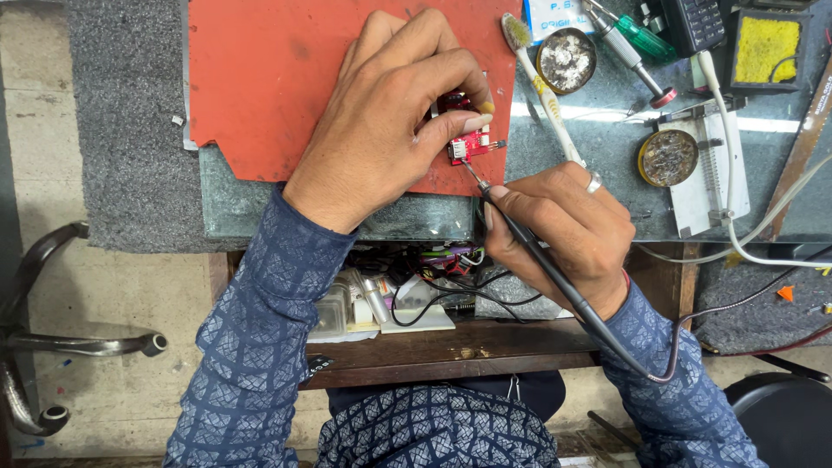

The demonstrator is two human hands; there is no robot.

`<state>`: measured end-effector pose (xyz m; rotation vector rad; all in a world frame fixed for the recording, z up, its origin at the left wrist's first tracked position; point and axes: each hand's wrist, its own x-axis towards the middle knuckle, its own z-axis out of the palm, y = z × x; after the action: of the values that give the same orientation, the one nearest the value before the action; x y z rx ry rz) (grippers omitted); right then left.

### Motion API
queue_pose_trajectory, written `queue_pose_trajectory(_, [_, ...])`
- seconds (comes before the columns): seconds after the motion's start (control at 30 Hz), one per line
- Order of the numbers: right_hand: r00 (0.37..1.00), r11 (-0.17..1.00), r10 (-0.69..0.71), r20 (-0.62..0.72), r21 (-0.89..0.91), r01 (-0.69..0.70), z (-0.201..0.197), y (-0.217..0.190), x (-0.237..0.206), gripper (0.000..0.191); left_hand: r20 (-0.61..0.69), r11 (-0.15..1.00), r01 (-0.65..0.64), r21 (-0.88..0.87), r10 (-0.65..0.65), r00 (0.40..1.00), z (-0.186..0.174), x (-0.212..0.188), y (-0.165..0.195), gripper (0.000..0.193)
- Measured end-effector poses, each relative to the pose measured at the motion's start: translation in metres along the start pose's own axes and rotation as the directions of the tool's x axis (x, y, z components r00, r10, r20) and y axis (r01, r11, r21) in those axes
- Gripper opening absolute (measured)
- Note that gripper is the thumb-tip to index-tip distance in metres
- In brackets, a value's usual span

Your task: The person solders a small red circuit board using a soldering iron and solder wire. They hold the board with one hand and apply heat and solder to various connection points while occasionally repositioning the board.

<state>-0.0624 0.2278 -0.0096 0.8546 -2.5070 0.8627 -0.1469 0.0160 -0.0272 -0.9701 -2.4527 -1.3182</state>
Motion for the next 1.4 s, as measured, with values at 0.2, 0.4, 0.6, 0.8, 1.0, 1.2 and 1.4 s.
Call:
queue_pose_trajectory(0.2, [1.000, 1.000, -0.004, -0.005, -0.003, 0.004, 0.0010, 0.0008, 0.0000, 0.018, 0.002, 1.000, 0.004, -0.003, -0.004, 1.000, -0.0009, -0.0001, -0.0001, 0.021])
queue_pose_trajectory(0.4, [1.000, 1.000, -0.007, -0.005, 0.007, 0.007, 0.0008, 0.0011, -0.0001, 0.018, 0.005, 1.000, 0.016, -0.017, -0.016, 1.000, -0.0010, -0.0002, -0.0005, 0.020])
queue_pose_trajectory(0.6, [1.000, 1.000, 0.001, -0.007, 0.003, -0.001, 0.0017, 0.0003, 0.0002, 0.018, -0.009, 1.000, -0.002, -0.004, 0.002, 1.000, -0.0009, -0.0007, -0.0006, 0.020])
queue_pose_trajectory(0.8, [1.000, 1.000, 0.000, -0.009, 0.006, 0.000, 0.0020, 0.0004, 0.0001, 0.018, -0.002, 1.000, 0.009, -0.012, -0.009, 1.000, -0.0017, -0.0009, 0.0000, 0.021])
queue_pose_trajectory(1.0, [1.000, 1.000, -0.002, -0.008, -0.001, 0.002, 0.0024, 0.0003, 0.0004, 0.019, -0.002, 1.000, 0.013, -0.008, -0.013, 1.000, -0.0030, -0.0014, 0.0007, 0.020])
queue_pose_trajectory(1.2, [1.000, 1.000, 0.000, -0.009, 0.005, 0.000, 0.0016, 0.0003, 0.0004, 0.019, -0.001, 1.000, 0.008, -0.013, -0.008, 1.000, -0.0027, -0.0007, 0.0005, 0.021])
queue_pose_trajectory(1.4, [1.000, 1.000, 0.004, -0.004, 0.002, -0.004, 0.0015, -0.0005, 0.0007, 0.019, -0.002, 1.000, 0.013, -0.002, -0.013, 1.000, -0.0016, -0.0008, 0.0004, 0.020])
